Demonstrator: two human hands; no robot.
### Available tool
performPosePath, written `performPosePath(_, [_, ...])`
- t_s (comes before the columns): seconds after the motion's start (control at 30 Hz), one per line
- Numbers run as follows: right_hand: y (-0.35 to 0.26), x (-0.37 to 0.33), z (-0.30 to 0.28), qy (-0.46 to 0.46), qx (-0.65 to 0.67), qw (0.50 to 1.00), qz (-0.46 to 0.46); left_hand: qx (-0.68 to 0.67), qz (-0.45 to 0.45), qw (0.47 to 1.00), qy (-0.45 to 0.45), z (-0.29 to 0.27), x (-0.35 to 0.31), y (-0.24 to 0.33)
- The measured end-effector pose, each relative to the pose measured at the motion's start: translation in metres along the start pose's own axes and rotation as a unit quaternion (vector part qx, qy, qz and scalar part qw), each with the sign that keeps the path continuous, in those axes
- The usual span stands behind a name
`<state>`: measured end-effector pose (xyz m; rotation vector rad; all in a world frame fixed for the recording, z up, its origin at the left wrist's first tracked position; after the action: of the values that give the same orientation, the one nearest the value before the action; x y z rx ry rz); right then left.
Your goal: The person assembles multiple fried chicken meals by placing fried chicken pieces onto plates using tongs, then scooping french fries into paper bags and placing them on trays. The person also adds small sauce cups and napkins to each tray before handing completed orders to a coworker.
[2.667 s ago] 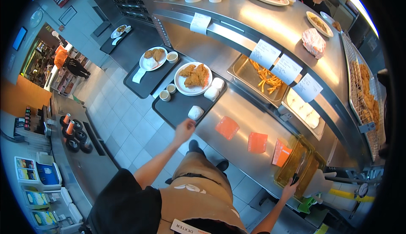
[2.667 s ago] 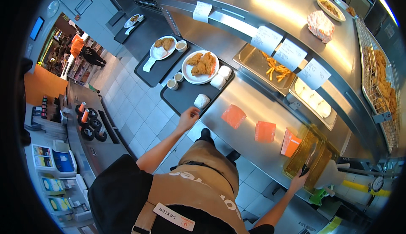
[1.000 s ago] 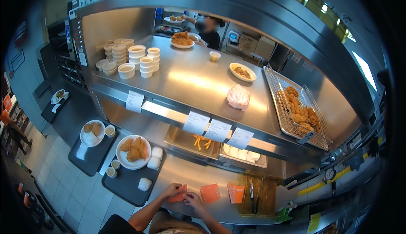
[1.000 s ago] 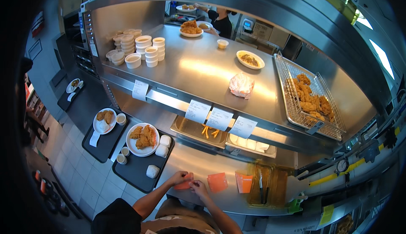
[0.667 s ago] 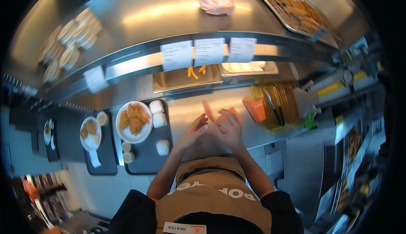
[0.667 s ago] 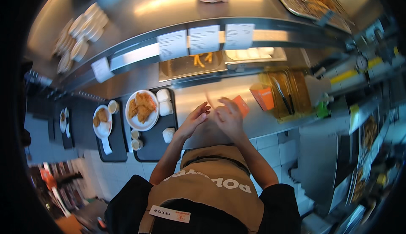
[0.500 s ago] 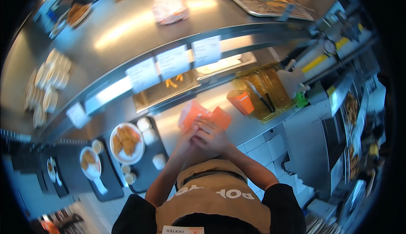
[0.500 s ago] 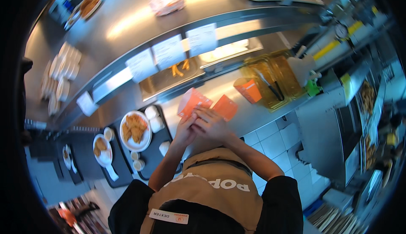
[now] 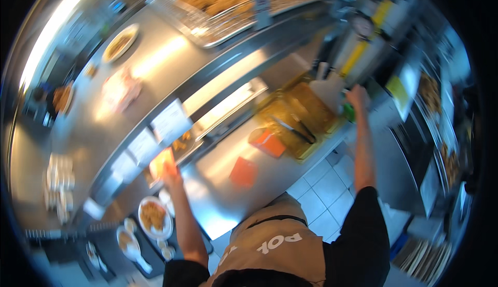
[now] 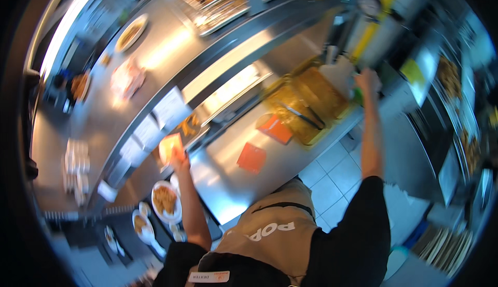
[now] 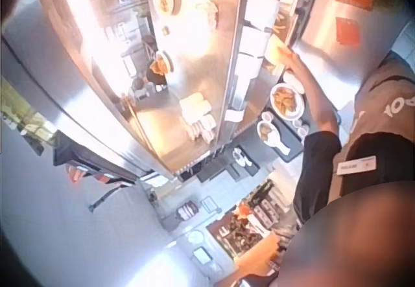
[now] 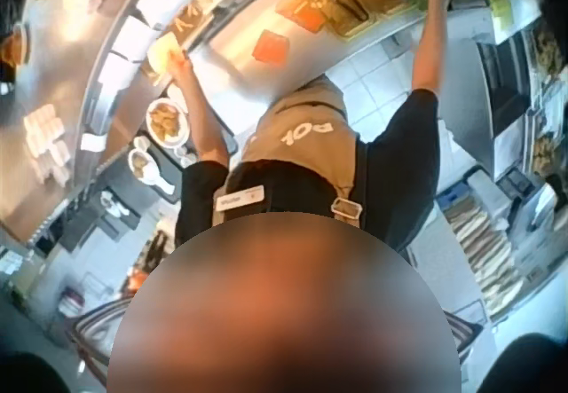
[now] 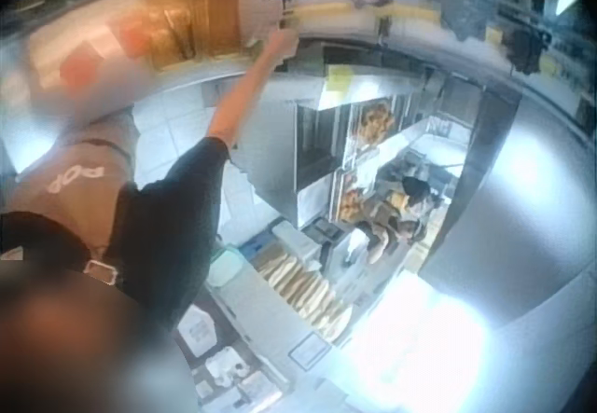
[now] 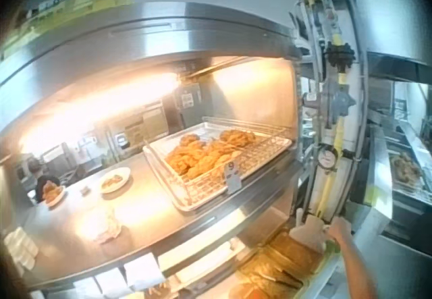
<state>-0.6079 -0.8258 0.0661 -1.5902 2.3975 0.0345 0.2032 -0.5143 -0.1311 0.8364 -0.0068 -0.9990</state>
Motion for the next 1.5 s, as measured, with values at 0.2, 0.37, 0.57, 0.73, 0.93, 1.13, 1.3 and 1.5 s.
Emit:
performPosePath(0.2, [0.025,0.094,0.094,-0.454,0.072,0.888,0.031,0.077,0.227,0.97,0.045,0.036,-0.058,0.001])
performPosePath(0.37, [0.029,-0.057,0.038,-0.248,0.103,0.957,-0.107,-0.036,0.171,0.984,-0.022,0.032,-0.153,-0.011])
performPosePath(0.57, [-0.168,-0.332,0.007,-0.338,0.219,0.838,-0.369,-0.095,0.102,0.987,-0.076,-0.01,-0.198,-0.006])
performPosePath(0.73, [-0.351,-0.449,0.109,-0.505,-0.02,0.781,-0.366,-0.156,0.018,0.956,-0.246,-0.031,-0.236,-0.009])
performPosePath(0.93, [-0.411,-0.461,0.24,-0.426,-0.323,0.76,-0.371,-0.179,0.013,0.939,-0.292,-0.05,-0.27,-0.014])
performPosePath(1.13, [-0.486,-0.425,0.324,-0.339,0.017,0.873,-0.35,-0.153,-0.013,0.956,-0.249,-0.06,-0.281,-0.021])
performPosePath(1.3, [-0.476,-0.441,0.337,-0.309,0.203,0.853,-0.367,-0.043,-0.036,0.98,-0.193,-0.064,-0.273,0.004])
performPosePath(1.5, [-0.472,-0.444,0.324,-0.348,0.246,0.828,-0.364,0.277,-0.072,0.957,-0.051,-0.09,-0.279,0.064])
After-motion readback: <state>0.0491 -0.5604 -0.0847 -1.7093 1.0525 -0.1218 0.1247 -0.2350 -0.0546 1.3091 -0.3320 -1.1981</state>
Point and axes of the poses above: each hand's wrist, its own x-axis towards the middle knuckle, its own z-axis out of the palm, y = z × x, the point moved 6 cm from there along x, towards the middle knuckle, and after that the axes turned 10 degrees about -y, right-handed, at the moved point
